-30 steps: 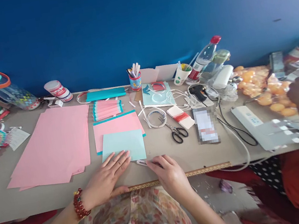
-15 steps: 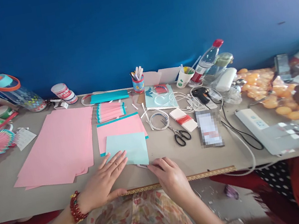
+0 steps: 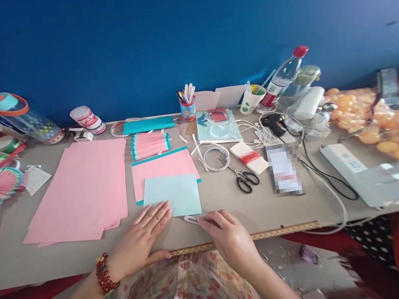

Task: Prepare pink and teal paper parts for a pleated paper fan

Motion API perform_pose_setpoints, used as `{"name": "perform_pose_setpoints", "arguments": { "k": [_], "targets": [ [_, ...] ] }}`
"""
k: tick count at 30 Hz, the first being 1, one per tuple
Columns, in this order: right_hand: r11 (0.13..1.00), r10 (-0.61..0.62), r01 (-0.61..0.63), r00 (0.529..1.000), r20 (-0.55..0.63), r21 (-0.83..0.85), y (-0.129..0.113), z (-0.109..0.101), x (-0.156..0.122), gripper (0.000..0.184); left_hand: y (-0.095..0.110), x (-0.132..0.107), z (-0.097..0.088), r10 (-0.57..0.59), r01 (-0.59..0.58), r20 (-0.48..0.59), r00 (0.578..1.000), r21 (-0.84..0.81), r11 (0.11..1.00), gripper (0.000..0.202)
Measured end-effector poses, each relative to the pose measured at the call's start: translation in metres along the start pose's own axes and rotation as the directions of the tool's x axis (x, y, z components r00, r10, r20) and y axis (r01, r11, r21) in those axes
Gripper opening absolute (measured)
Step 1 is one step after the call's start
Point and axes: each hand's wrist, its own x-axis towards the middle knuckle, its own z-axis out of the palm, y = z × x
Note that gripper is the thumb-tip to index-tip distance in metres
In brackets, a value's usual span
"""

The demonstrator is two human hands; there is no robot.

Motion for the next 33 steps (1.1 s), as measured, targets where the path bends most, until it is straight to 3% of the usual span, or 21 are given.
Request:
{"name": "perform_pose_setpoints", "arguments": {
  "k": [21, 28, 33],
  "targets": [
    [0.999, -0.024, 0.024, 1.000, -0.020, -0.021, -0.016, 0.011, 0.013, 0.044, 0.001, 0.001, -0.002, -0.013, 0.013, 0.022, 1.000, -0.015, 1.000, 0.092],
    [1.000, -0.018, 0.018, 1.000, -0.020, -0.007, -0.016, 0.010, 0.012, 0.045, -0.006, -0.012, -0.011, -0.042, 0.043, 0.025, 0.999, -0.019, 0.999, 0.090],
    [1.000, -0.008, 0.008, 1.000, -0.010, -0.026, -0.017, 0.012, 0.012, 0.046, -0.007, -0.019, -0.006, -0.056, 0.056, 0.022, 0.998, 0.003, 0.998, 0.095]
  ]
}}
